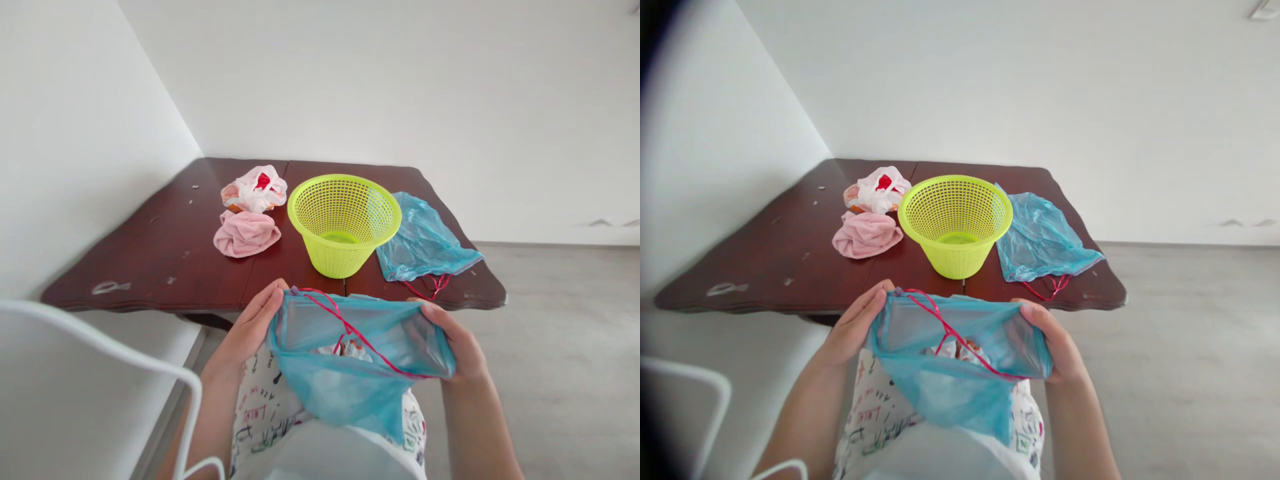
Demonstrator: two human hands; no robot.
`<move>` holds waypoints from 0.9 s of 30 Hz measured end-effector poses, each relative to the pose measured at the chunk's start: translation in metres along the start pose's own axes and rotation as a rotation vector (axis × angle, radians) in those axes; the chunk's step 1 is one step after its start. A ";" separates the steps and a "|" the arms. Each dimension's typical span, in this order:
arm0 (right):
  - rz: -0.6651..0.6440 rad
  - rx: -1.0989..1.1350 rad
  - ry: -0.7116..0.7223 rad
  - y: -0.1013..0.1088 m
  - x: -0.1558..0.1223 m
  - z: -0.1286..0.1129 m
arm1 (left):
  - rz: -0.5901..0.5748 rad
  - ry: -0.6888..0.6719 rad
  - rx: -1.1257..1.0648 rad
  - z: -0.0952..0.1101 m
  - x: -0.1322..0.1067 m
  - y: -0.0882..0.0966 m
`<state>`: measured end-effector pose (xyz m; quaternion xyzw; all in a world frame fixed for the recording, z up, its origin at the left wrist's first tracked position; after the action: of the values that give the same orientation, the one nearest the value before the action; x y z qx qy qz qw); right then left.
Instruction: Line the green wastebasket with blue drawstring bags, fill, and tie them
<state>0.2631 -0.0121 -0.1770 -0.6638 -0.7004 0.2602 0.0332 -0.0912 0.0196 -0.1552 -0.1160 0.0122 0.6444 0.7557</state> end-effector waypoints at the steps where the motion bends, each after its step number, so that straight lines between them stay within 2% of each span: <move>1: 0.010 -0.004 0.028 0.001 -0.001 -0.003 | -0.022 0.016 -0.047 -0.003 -0.001 -0.001; 5: 0.093 0.021 0.120 0.012 -0.005 -0.009 | -0.153 0.099 -0.190 -0.018 -0.005 -0.003; 8: 0.173 0.098 0.113 0.019 -0.005 -0.008 | -0.170 0.075 -0.165 -0.015 -0.001 -0.001; 10: 0.193 0.119 0.117 0.018 -0.003 -0.010 | -0.130 0.001 -0.109 -0.005 0.003 0.002; 13: 0.135 0.034 0.166 0.008 0.000 -0.019 | -0.007 -0.117 0.029 0.012 0.008 0.010; 15: 0.100 -0.065 0.243 0.003 0.000 -0.029 | 0.087 -0.165 0.185 0.020 0.007 0.019; 17: 0.088 -0.133 0.326 0.000 -0.002 -0.041 | 0.132 -0.177 0.385 0.024 0.004 0.026; 19: 0.096 -0.148 0.380 0.001 -0.004 -0.049 | 0.093 -0.150 0.552 0.025 0.001 0.029; 21: 0.133 -0.119 0.402 0.006 -0.005 -0.054 | -0.005 -0.121 0.614 0.024 -0.005 0.030; 24: 0.215 -0.025 0.410 0.017 -0.003 -0.053 | -0.155 -0.149 0.573 0.030 -0.015 0.029; 27: 0.289 0.035 0.404 0.026 0.001 -0.045 | -0.246 -0.233 0.547 0.040 -0.024 0.027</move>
<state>0.3042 0.0031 -0.1493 -0.7949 -0.5729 0.1360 0.1466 -0.1265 0.0078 -0.1169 0.1654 0.0845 0.5301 0.8273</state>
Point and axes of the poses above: each hand's wrist, its own x-axis towards the middle knuckle, its own y-axis out of the back of the hand, z = x × y, the point moved 8 cm from there along x, towards the middle knuckle, and after that the axes turned 6 degrees about y, right-handed, at the moved point
